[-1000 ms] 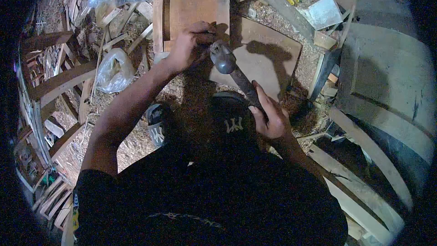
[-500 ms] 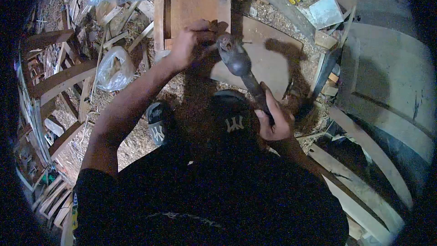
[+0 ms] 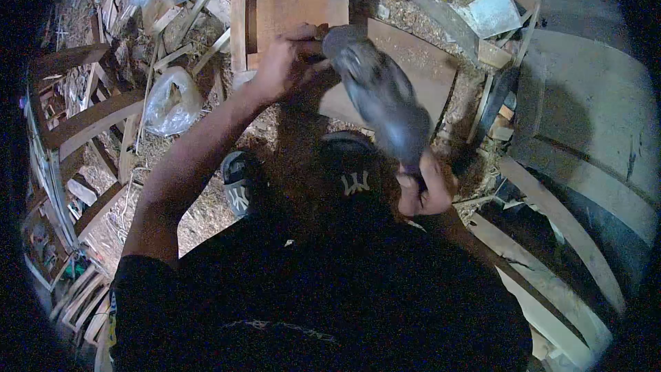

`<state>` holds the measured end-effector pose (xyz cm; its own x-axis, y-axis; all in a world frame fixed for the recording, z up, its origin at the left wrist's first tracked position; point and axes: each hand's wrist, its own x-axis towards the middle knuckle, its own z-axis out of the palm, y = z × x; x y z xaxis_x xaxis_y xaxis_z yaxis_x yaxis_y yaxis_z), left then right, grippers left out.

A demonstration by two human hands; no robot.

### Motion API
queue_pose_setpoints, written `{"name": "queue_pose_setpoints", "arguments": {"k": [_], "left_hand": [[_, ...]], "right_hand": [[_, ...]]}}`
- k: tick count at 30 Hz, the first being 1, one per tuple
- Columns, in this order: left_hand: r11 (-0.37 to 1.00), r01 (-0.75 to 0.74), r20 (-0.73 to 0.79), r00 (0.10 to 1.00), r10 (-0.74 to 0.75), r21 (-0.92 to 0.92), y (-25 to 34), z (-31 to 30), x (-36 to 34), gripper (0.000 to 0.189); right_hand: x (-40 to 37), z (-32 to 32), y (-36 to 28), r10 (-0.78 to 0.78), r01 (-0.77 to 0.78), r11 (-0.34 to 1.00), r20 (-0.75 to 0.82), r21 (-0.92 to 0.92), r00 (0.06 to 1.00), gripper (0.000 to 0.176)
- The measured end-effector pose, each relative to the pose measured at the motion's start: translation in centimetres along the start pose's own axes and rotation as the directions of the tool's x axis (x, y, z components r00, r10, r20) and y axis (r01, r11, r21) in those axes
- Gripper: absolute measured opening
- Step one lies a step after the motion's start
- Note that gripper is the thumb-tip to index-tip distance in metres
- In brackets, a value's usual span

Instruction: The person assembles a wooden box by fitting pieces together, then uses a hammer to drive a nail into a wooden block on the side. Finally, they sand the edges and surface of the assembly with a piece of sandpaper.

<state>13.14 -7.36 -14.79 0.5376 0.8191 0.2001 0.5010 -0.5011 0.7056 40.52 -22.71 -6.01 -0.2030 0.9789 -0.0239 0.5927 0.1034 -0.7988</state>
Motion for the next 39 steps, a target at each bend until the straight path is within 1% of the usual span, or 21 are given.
{"name": "queue_pose_setpoints", "arguments": {"k": [2,5,6,7,8,9,10,11,13,14,15,17,18,20,23,26,27,29,33,35,39], "left_hand": [[0.998,-0.061,-0.074,0.995,0.061,0.007,0.0,0.1,0.1,0.023],[0.995,-0.071,-0.051,0.996,0.075,0.07,-1.2,0.7,-0.2,0.024],[0.994,-0.078,-0.045,0.996,0.082,0.07,-1.1,0.6,-0.1,0.024],[0.999,-0.034,-0.015,0.999,0.034,0.021,-1.1,0.4,0.1,0.024],[0.999,0.03,0.019,0.999,-0.029,-0.029,-1.1,0.4,-0.2,0.024],[0.999,0.042,0.025,0.999,-0.041,-0.035,-0.7,0.5,-0.6,0.024],[0.999,0.033,0.009,0.999,-0.033,-0.023,-0.4,0.4,-0.4,0.024],[1.0,0.02,-0.012,1.0,-0.02,-0.01,-0.2,0.3,0.1,0.024],[0.998,0.018,0.001,1.0,-0.018,-0.053,0.1,0.2,0.3,0.024],[0.996,0.02,0.017,1.0,-0.019,-0.092,0.2,0.1,0.5,0.024],[0.996,0.02,0.015,1.0,-0.019,-0.089,0.1,0.2,0.7,0.024],[0.988,-0.108,-0.061,0.993,0.101,-0.114,0.0,0.5,0.8,0.02],[0.988,-0.107,-0.06,0.993,0.1,-0.114,0.0,0.4,0.8,0.02],[0.999,-0.039,-0.013,0.999,0.039,-0.037,0.0,0.6,0.7,0.017],[1.0,-0.019,0.018,1.0,0.019,-0.008,-0.4,0.8,0.9,0.018],[0.997,-0.078,-0.038,0.996,0.078,0.007,-0.5,0.9,1.0,0.016],[0.997,-0.077,-0.036,0.996,0.077,0.004,-0.5,0.8,1.1,0.016],[0.998,-0.047,0.061,0.997,0.05,-0.034,-0.5,0.5,1.5,0.017],[0.991,-0.082,0.023,0.996,0.085,-0.102,-0.2,0.2,1.7,0.01],[0.996,-0.036,0.09,0.995,0.043,-0.079,-0.3,0.0,1.9,0.019],[0.992,-0.063,0.046,0.997,0.068,-0.106,-0.8,0.1,1.7,0.025]], "right_hand": [[0.5,0.1,0.4,-0.004,0.007,0.999,0.062,-0.037,0.998,0.051],[1.4,0.2,0.6,-0.027,0.041,0.995,0.14,-0.093,0.99,0.051],[0.7,0.2,0.1,0.134,-0.132,0.991,0.15,-0.024,0.98,0.049],[0.4,0.2,0.6,0.127,-0.125,0.992,0.142,-0.024,0.982,0.049],[-0.2,0.3,1.5,0.026,-0.025,1.0,0.055,-0.019,0.998,0.047],[-0.9,0.3,1.5,-0.063,0.063,0.998,-0.03,-0.022,0.998,0.047],[-1.1,-0.1,1.0,-0.005,0.006,0.999,-0.033,0.039,0.999,0.047],[-1.4,-0.1,1.4,-0.005,0.006,0.999,-0.038,0.035,0.999,0.047],[-1.6,-0.1,2.2,0.103,-0.101,0.995,-0.058,0.025,0.993,0.049],[-1.2,-0.1,2.7,0.049,-0.044,0.998,-0.087,0.054,0.995,0.05],[-1.2,0.0,2.9,0.046,-0.042,0.998,-0.087,0.055,0.995,0.05],[-1.5,0.5,3.5,0.132,-0.119,0.987,-0.118,0.108,0.984,0.049],[-1.7,0.7,3.7,0.132,-0.12,0.987,-0.117,0.11,0.984,0.049],[-2.0,0.7,3.9,0.174,-0.161,0.98,-0.108,0.117,0.979,0.049],[-2.2,0.5,4.4,0.175,-0.163,0.976,-0.076,0.146,0.982,0.05],[-2.2,0.3,4.6,0.144,-0.141,0.986,-0.02,0.092,0.989,0.051],[-2.1,0.4,4.7,0.148,-0.146,0.985,-0.019,0.092,0.989,0.051],[-2.0,0.7,4.7,0.161,-0.163,0.976,0.026,0.142,0.987,0.052],[-1.2,0.4,2.9,0.237,-0.246,0.956,0.076,0.16,0.969,0.053],[-0.9,0.1,2.4,0.291,-0.311,0.935,0.13,0.172,0.948,0.054],[-1.5,0.3,3.9,0.222,-0.236,0.964,0.115,0.12,0.968,0.053]]}}
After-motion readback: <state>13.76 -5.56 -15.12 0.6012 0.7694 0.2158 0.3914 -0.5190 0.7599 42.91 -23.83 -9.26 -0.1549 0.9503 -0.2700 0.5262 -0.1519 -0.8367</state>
